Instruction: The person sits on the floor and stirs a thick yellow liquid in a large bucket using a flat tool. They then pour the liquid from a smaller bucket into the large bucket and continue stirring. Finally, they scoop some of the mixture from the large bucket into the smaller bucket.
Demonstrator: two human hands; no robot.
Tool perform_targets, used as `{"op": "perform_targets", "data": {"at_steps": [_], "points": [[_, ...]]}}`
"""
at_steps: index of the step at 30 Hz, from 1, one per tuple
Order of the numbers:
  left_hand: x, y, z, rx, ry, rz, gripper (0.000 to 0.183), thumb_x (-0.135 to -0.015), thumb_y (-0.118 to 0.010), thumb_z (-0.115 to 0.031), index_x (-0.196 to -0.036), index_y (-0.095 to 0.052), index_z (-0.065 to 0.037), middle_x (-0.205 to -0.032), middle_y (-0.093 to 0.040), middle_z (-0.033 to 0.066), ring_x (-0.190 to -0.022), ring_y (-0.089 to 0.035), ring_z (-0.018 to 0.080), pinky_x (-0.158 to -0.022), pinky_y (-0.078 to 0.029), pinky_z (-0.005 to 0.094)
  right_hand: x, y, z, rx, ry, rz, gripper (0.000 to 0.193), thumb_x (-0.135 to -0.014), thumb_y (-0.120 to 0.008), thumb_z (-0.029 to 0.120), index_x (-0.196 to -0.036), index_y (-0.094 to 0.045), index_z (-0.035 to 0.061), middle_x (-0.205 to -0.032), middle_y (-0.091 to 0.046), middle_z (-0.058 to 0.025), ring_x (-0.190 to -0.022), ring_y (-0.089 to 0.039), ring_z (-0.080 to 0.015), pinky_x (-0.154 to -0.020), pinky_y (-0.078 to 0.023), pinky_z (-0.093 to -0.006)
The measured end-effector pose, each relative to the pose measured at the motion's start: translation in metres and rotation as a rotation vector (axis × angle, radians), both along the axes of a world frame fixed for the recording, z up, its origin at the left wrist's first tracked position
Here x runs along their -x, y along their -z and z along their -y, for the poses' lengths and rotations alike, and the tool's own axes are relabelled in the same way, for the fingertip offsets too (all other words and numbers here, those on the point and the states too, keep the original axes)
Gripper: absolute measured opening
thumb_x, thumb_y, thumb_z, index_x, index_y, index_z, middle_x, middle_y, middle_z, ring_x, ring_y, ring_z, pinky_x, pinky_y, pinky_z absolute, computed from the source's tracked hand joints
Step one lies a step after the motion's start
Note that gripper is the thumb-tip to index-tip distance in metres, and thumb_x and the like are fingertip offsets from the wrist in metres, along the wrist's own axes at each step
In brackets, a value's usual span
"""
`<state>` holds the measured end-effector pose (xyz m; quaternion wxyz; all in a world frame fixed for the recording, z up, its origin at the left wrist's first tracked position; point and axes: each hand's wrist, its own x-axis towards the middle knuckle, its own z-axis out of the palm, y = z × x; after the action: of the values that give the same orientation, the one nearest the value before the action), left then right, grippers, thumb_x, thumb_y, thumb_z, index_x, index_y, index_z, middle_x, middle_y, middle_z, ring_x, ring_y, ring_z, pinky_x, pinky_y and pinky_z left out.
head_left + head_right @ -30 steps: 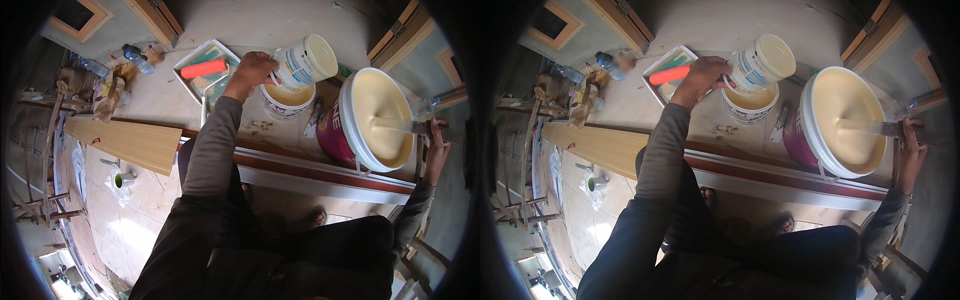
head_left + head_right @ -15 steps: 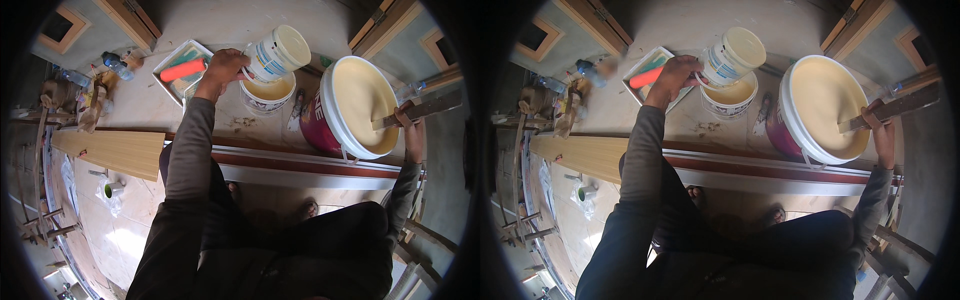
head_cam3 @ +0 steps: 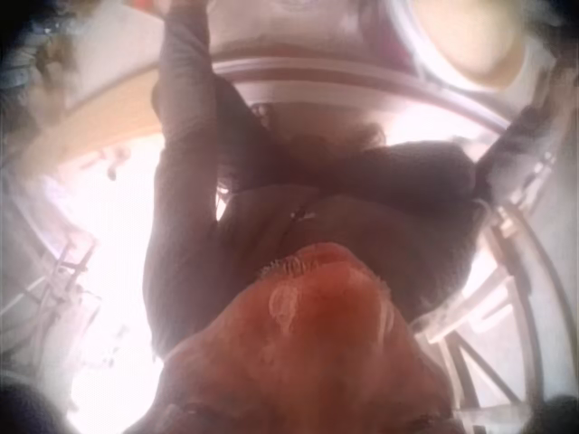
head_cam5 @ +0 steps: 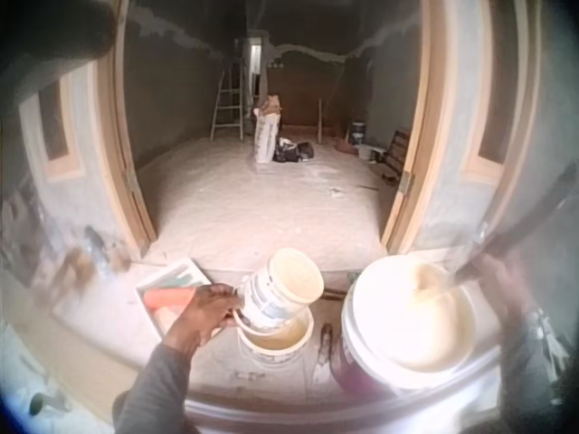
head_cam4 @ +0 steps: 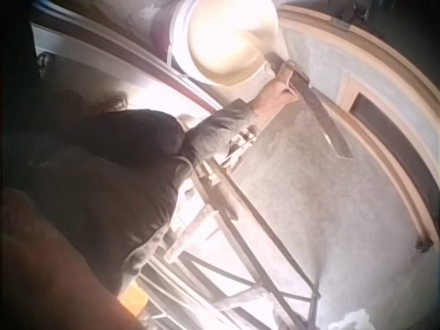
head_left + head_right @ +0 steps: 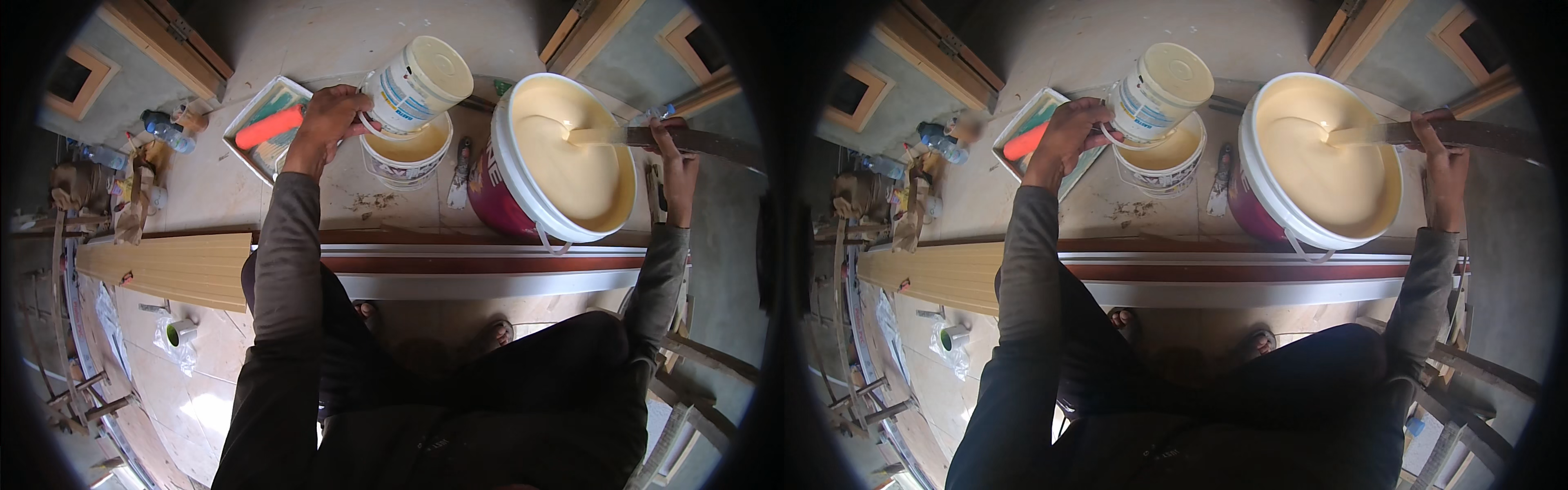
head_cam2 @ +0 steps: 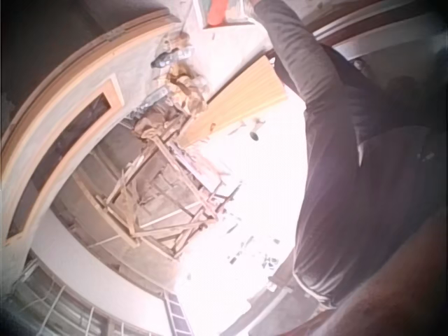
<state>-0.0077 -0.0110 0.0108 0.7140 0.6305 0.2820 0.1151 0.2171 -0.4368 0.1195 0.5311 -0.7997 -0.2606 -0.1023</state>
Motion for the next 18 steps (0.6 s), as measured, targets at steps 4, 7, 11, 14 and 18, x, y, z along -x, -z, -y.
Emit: {"op": "perform_targets", "data": {"at_steps": [4, 7, 11, 14, 18], "points": [[0.004, -0.001, -0.001, -0.025, 0.003, -0.014, 0.020, -0.089, -0.061, -0.009, -0.102, -0.061, 0.006, -0.091, -0.065, 0.0119, -0.077, -0.071, 0.0196, -0.075, -0.063, 0.0261, -0.014, 0.050, 0.016, 0.141, -0.086, -0.103, 0.021, -0.088, -0.073, 0.025, -0.092, -0.067, 0.0054, -0.082, -0.064, -0.0022, -0.075, -0.064, -0.0106, -0.065, -0.054, -0.0254], [0.003, 0.001, -0.004, -0.029, 0.009, 0.007, 0.021, -0.090, -0.061, -0.010, -0.105, -0.060, 0.005, -0.092, -0.066, 0.0107, -0.079, -0.071, 0.0191, -0.076, -0.062, 0.0261, -0.010, 0.050, 0.025, 0.118, -0.106, -0.192, 0.022, -0.088, -0.073, 0.025, -0.093, -0.065, 0.0054, -0.082, -0.065, -0.0023, -0.073, -0.065, -0.0096, -0.060, -0.053, -0.0242], [0.001, -0.002, -0.004, -0.016, 0.048, -0.023, 0.024, -0.090, -0.061, -0.012, -0.108, -0.060, 0.004, -0.093, -0.067, 0.0095, -0.082, -0.071, 0.0184, -0.078, -0.061, 0.0272, 0.014, 0.044, 0.005, -0.073, -0.149, -0.277, 0.018, -0.087, -0.075, 0.020, -0.093, -0.065, 0.0058, -0.080, -0.065, -0.0027, -0.069, -0.065, -0.0106, -0.059, -0.053, -0.0252], [-0.002, 0.005, 0.004, 0.013, 0.043, -0.017, 0.023, -0.090, -0.062, -0.012, -0.107, -0.060, 0.003, -0.093, -0.066, 0.0098, -0.081, -0.071, 0.0184, -0.078, -0.061, 0.0281, 0.017, 0.028, 0.002, -0.203, -0.152, -0.223, 0.018, -0.088, -0.075, 0.018, -0.095, -0.065, 0.0038, -0.082, -0.067, -0.0053, -0.072, -0.066, -0.0126, -0.062, -0.054, -0.0261], [0.002, 0.008, -0.002, 0.000, 0.024, -0.031, 0.022, -0.090, -0.062, -0.012, -0.106, -0.060, 0.002, -0.093, -0.067, 0.0099, -0.080, -0.070, 0.0184, -0.077, -0.061, 0.0282, 0.011, -0.002, -0.005, -0.259, -0.073, -0.057, 0.019, -0.088, -0.074, 0.017, -0.095, -0.066, 0.0014, -0.086, -0.066, -0.0061, -0.076, -0.067, -0.0154, -0.068, -0.054, -0.0297]]}}
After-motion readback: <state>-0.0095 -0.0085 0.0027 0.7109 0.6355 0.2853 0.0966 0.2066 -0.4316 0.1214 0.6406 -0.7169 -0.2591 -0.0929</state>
